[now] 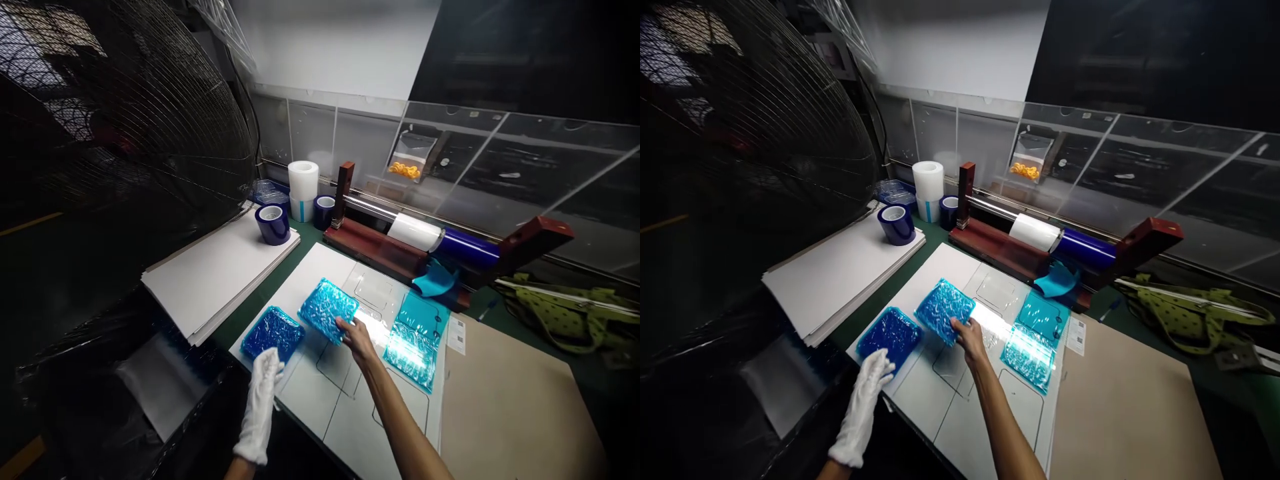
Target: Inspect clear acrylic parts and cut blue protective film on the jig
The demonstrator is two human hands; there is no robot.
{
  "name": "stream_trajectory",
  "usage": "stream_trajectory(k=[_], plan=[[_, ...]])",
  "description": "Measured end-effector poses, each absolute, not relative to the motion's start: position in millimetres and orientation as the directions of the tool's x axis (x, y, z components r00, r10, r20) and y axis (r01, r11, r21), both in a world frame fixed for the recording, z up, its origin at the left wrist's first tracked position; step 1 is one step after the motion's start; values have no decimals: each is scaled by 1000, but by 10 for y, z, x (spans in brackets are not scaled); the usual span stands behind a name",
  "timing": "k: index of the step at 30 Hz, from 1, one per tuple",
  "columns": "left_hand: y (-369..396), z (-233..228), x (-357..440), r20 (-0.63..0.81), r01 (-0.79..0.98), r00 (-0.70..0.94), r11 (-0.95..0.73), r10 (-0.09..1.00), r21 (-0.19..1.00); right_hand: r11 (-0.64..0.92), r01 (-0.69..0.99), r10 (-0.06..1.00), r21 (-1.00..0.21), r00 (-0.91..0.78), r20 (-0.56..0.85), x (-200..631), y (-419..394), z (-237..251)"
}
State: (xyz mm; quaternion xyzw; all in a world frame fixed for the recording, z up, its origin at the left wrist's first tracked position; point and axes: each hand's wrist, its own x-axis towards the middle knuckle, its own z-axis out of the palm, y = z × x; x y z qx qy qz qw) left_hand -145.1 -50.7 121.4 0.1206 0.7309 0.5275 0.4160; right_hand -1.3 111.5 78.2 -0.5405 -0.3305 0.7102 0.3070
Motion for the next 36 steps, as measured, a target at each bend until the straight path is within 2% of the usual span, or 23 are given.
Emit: stream_trajectory(k=[3, 7, 11, 15, 20, 26, 31, 33, 36], plan=[[-650, 870, -1606, -595, -386, -623, 462, 508, 799, -588, 30, 782, -808, -236, -577, -548, 1552, 626], [-695, 554, -1716, -630, -465, -696, 452, 345, 761, -534, 214, 781, -818, -244, -574, -932, 1837, 468], [-668, 421, -1787, -654, -510, -696, 438, 296, 741, -375, 425, 848, -824, -204, -490, -881, 1802, 503], [-619, 326, -1800, -671, -529, -665, 428, 328, 733, -102, 606, 925, -789, -234, -299, -791, 1401, 660], [-525, 213, -1786, -660, -516, -650, 418, 377, 748, 151, 712, 874, -686, -421, -244, -1047, 881, 633], [-552, 123, -1829, -637, -499, -640, 398, 431, 770, 255, 765, 858, -591, -461, -227, -1188, 750, 615], [-676, 80, -1848, -616, -519, -602, 338, 508, 785, 360, 768, 869, -530, -482, -108, -1144, 596, 797], [-714, 102, -1854, -594, -523, -579, 305, 559, 796, 350, 743, 870, -570, -484, -96, -1176, 518, 820], [-768, 164, -1875, -557, -513, -556, 272, 618, 814, 274, 670, 861, -690, -490, -135, -1235, 424, 806]])
